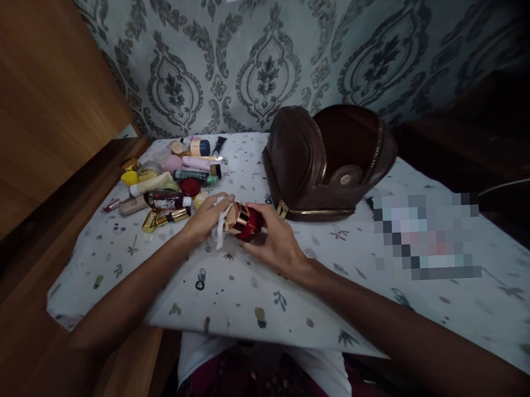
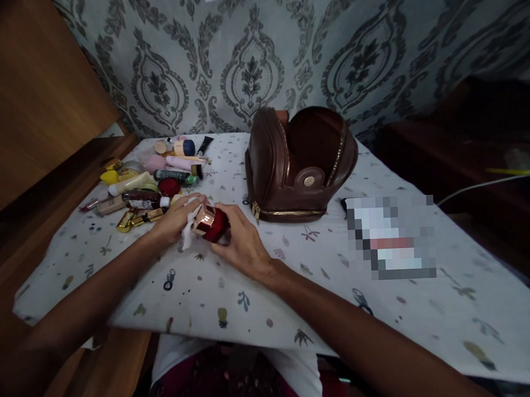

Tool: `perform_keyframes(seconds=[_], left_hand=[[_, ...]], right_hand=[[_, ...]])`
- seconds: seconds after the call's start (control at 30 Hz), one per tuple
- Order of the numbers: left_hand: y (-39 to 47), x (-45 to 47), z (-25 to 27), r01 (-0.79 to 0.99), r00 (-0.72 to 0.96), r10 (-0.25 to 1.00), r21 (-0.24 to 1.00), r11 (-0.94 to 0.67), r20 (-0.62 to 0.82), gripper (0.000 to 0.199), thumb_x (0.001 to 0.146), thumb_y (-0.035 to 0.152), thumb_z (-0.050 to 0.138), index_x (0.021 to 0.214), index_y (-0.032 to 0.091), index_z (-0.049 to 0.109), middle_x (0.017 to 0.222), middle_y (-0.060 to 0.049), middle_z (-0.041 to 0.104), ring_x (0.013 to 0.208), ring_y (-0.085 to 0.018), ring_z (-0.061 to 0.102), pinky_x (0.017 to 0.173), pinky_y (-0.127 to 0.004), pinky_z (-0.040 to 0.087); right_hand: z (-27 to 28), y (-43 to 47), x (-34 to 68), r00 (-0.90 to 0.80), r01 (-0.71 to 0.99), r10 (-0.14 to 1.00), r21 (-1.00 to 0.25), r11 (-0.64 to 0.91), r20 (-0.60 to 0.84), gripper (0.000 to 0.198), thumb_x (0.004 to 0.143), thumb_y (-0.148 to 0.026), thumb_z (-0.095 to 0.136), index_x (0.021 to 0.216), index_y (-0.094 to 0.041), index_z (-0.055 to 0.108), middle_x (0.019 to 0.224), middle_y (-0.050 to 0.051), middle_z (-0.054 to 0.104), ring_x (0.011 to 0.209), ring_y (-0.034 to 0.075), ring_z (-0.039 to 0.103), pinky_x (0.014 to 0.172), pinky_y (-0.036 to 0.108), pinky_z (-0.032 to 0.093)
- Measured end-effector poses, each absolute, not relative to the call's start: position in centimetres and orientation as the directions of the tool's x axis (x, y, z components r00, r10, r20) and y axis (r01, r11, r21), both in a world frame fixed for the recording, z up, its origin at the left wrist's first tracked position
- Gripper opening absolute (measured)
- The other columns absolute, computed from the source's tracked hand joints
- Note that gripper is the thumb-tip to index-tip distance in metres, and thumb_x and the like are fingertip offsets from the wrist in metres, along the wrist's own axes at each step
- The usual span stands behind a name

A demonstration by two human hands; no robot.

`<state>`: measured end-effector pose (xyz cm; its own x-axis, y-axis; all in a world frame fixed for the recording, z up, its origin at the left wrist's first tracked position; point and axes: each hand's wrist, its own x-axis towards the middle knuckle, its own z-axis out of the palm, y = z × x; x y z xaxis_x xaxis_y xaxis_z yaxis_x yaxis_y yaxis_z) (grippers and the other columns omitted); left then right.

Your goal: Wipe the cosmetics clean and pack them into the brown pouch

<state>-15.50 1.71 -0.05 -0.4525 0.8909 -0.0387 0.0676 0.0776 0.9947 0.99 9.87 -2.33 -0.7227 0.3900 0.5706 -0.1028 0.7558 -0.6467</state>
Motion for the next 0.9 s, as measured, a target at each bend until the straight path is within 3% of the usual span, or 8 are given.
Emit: perform_keyframes(seconds=[0.1,0.23,0.43,0.57,0.63,0.73,0.8,0.9], left_hand=[[1.6,-14.9,0.0,0.170,-0.455,0.889,0.985,0.031,0.051,0.037,0.090,0.056,0.052,0.085,0.020,0.054,0.072,0.002,0.058,0.066,-0.014,0.057,0.063,-0.026,0.045],[0.8,-14.1,1.1,0.491,-0.397,0.899,0.870,0.038,0.185,0.035,0.095,0.054,0.043,0.098,0.021,0.052,0.073,0.003,0.054,0.067,-0.015,0.052,0.065,-0.027,0.040],[0.1,-14.0,2.3,0.702,-0.362,0.880,0.711,0.040,0.308,0.030,0.095,0.047,0.045,0.109,0.021,0.049,0.069,0.004,0.048,0.063,-0.016,0.047,0.064,-0.028,0.036],[0.1,-14.9,2.3,0.722,-0.378,0.866,0.689,0.056,0.326,0.028,0.094,0.045,0.047,0.110,0.021,0.050,0.068,0.004,0.049,0.064,-0.016,0.048,0.065,-0.029,0.036],[0.1,-15.4,2.2,0.718,-0.372,0.871,0.694,0.051,0.321,0.027,0.094,0.044,0.048,0.109,0.021,0.050,0.072,0.003,0.052,0.067,-0.017,0.050,0.066,-0.029,0.036],[0.2,-15.6,2.2,0.717,-0.364,0.882,0.695,0.059,0.299,0.025,0.093,0.043,0.049,0.105,0.021,0.050,0.078,0.001,0.055,0.074,-0.019,0.053,0.070,-0.030,0.037],[0.2,-15.6,2.1,0.721,-0.364,0.886,0.689,0.073,0.287,0.023,0.092,0.042,0.050,0.103,0.021,0.050,0.077,0.001,0.055,0.074,-0.019,0.053,0.070,-0.030,0.038],[0.3,-15.5,2.0,0.725,-0.353,0.888,0.686,0.061,0.294,0.021,0.092,0.041,0.052,0.097,0.021,0.050,0.072,0.002,0.053,0.070,-0.018,0.052,0.068,-0.029,0.038]], right_hand=[[-2.3,10.1,0.7,-0.687,-0.051,0.529,-0.759,0.649,0.498,0.065,0.073,-0.027,0.074,0.131,-0.020,0.047,0.124,0.012,0.061,0.111,0.029,0.062,0.098,0.047,0.051],[-2.2,10.6,0.5,-0.691,-0.062,0.612,-0.876,0.479,0.384,0.083,0.074,-0.032,0.074,0.146,-0.020,0.034,0.125,0.012,0.060,0.109,0.027,0.062,0.098,0.047,0.051],[-2.2,10.7,0.5,-0.819,-0.122,0.530,-0.970,0.212,0.219,0.084,0.073,-0.042,0.076,0.145,-0.026,0.034,0.100,0.006,0.066,0.081,0.023,0.067,0.070,0.041,0.059],[-2.4,10.5,0.4,-0.885,-0.077,0.450,-0.990,0.117,0.122,0.078,0.074,-0.038,0.074,0.141,-0.027,0.033,0.095,0.004,0.068,0.057,0.015,0.060,0.049,0.030,0.051],[-2.4,10.3,0.5,-0.892,-0.037,0.439,-0.985,0.168,0.109,0.062,0.078,-0.039,0.071,0.131,-0.025,0.042,0.091,0.002,0.069,0.053,0.013,0.057,0.047,0.027,0.048],[-2.1,10.1,0.8,-0.862,0.022,0.460,-0.892,0.451,0.211,0.046,0.075,-0.041,0.075,0.113,-0.023,0.055,0.085,0.000,0.065,0.062,0.014,0.056,0.057,0.029,0.048],[-1.7,10.0,1.0,-0.835,0.063,0.462,-0.782,0.620,0.298,0.043,0.072,-0.041,0.079,0.106,-0.022,0.060,0.088,0.002,0.064,0.070,0.017,0.057,0.065,0.031,0.048],[-1.4,10.3,1.2,-0.815,0.058,0.453,-0.725,0.686,0.363,0.049,0.068,-0.047,0.082,0.103,-0.021,0.058,0.096,0.005,0.063,0.074,0.019,0.058,0.067,0.033,0.048]])
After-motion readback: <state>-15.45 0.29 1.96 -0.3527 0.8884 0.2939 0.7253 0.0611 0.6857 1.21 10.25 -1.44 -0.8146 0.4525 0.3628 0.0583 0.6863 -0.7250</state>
